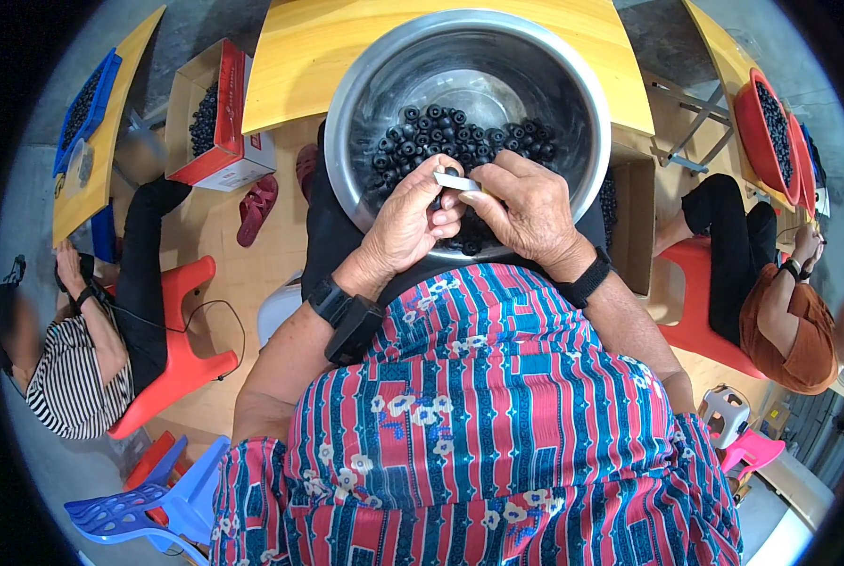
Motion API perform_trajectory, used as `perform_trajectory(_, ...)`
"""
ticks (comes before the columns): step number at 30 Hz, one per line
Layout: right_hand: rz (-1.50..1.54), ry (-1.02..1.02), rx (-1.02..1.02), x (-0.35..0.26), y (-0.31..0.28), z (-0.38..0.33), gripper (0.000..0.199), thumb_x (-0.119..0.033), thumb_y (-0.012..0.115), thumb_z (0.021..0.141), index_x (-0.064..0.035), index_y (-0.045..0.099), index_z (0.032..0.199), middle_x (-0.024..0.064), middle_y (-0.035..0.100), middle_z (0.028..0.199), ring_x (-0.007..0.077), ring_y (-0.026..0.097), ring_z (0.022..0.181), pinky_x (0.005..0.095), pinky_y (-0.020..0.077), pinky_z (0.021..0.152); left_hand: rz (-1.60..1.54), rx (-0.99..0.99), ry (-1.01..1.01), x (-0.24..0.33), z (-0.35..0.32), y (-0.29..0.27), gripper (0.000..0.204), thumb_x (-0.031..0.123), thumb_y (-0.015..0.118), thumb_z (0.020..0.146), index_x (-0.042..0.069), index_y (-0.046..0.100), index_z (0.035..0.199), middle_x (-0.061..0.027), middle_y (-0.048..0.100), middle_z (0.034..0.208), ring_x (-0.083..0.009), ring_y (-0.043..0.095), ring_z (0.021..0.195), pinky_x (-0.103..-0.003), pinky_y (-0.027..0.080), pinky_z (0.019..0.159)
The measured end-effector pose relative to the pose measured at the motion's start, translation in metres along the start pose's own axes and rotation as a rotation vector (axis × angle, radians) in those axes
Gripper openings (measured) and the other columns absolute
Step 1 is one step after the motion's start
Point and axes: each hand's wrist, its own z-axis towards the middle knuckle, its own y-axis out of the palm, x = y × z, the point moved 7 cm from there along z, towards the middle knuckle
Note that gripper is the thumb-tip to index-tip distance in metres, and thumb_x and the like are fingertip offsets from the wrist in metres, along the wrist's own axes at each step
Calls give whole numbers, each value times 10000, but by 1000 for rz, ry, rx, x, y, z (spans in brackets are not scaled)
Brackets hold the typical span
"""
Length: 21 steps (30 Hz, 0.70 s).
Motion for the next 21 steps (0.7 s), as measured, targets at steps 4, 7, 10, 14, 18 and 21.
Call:
perform_trajectory(4, -19, 182, 61, 29, 3, 1, 192, -266, 640, 858, -75, 645, 857, 135, 577, 759, 341, 599, 717, 420, 476, 620, -16, -30, 0, -3, 0, 2, 208, 297, 478, 1010, 89, 471, 1013, 21, 402, 827, -41, 360, 665, -158, 311, 564)
perform_trajectory(7, 72, 241, 71, 34, 1, -2, 225, -267, 623, 881, -46, 636, 837, 154, 597, 780, 354, 599, 747, 413, 476, 651, 16, -59, 4, -3, 2, 2, 236, 332, 481, 1007, 97, 465, 991, 23, 398, 817, -45, 356, 660, -171, 303, 551)
perform_trajectory(10, 293, 251, 92, 32, 10, -3, 223, -261, 625, 884, -42, 631, 845, 146, 596, 771, 358, 594, 740, 407, 471, 650, 50, 11, 41, 1, 1, 2, 227, 333, 462, 1015, 107, 468, 998, 23, 397, 818, -47, 353, 658, -175, 308, 554)
perform_trajectory(14, 322, 177, 59, 25, 4, -1, 202, -256, 629, 881, -56, 632, 848, 131, 586, 755, 348, 591, 730, 404, 467, 634, 8, 14, 36, -1, 1, 1, 223, 331, 470, 1012, 108, 472, 1011, 27, 396, 821, -46, 352, 658, -176, 311, 558)
perform_trajectory(18, 130, 48, -21, 9, 5, 1, 196, -273, 638, 868, -79, 637, 843, 114, 555, 739, 325, 588, 701, 411, 463, 601, 18, 9, 36, 1, 0, 0, 197, 305, 478, 1008, 109, 476, 1023, 32, 396, 821, -36, 356, 657, -170, 320, 562)
perform_trajectory(21, 68, 20, -34, 5, 5, 2, 197, -282, 645, 858, -86, 639, 839, 107, 538, 733, 314, 585, 684, 412, 461, 584, 25, 8, 23, 1, 1, -2, 177, 283, 474, 1009, 106, 477, 1023, 35, 397, 819, -28, 357, 652, -164, 323, 562)
